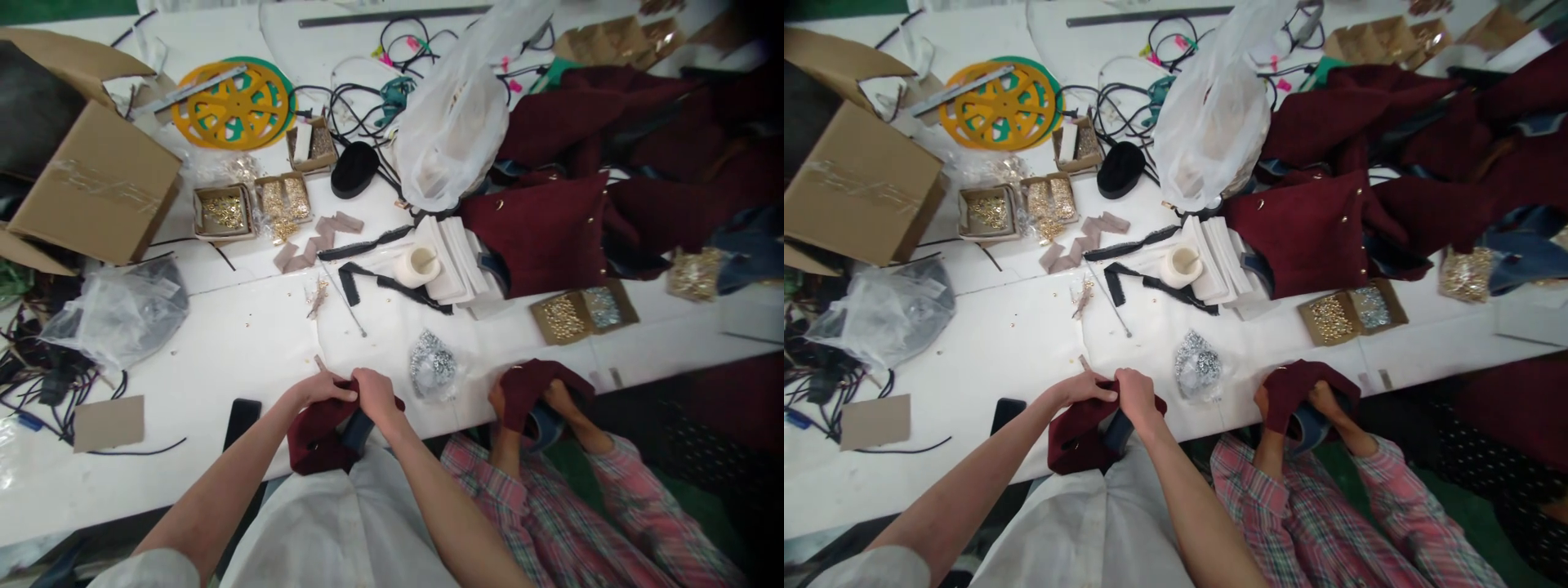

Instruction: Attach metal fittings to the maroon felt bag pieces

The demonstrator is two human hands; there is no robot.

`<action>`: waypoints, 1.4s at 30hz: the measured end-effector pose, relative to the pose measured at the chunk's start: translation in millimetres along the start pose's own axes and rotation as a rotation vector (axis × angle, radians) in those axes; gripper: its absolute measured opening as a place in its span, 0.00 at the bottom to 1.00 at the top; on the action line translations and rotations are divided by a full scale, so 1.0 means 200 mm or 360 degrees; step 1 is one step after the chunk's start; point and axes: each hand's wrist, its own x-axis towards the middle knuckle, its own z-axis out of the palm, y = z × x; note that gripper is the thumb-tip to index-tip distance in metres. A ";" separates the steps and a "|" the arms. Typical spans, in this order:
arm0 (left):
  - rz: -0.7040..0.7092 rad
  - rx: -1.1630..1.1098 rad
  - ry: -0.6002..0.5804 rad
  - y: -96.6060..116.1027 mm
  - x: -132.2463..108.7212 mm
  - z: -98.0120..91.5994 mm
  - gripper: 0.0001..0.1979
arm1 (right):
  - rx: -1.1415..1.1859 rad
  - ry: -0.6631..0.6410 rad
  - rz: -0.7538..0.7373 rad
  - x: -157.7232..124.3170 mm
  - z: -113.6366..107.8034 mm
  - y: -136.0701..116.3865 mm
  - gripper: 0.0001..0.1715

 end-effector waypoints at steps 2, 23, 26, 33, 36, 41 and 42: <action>0.0058 -0.0055 0.0019 -0.03 0.00 0.01 0.27 | -0.0020 0.0035 0.0004 -0.01 0.02 -0.01 0.10; 0.0248 0.0267 0.0717 -0.08 -0.29 -0.08 0.43 | 0.0776 0.0102 -0.0050 0.31 -0.61 0.29 0.34; 0.0310 0.0555 0.0725 -0.07 -0.37 -0.02 0.62 | 0.0529 0.0374 0.0159 0.35 -0.67 0.24 0.17; 0.0112 0.1385 0.0809 0.17 -0.29 0.10 0.49 | 0.0294 0.0686 -0.0052 -0.30 -0.26 -0.14 0.14; 0.0118 0.1614 0.0635 0.27 -0.17 0.07 0.43 | 0.0136 0.0352 -0.0506 -0.48 0.06 -0.25 0.12; 0.0049 0.1810 0.0550 0.40 -0.07 0.06 0.19 | -0.0147 0.0339 -0.0411 -0.52 0.26 -0.14 0.19; 0.0020 0.1836 0.0556 0.41 -0.08 0.07 0.17 | -0.0159 0.0366 -0.0372 -0.54 0.24 -0.10 0.21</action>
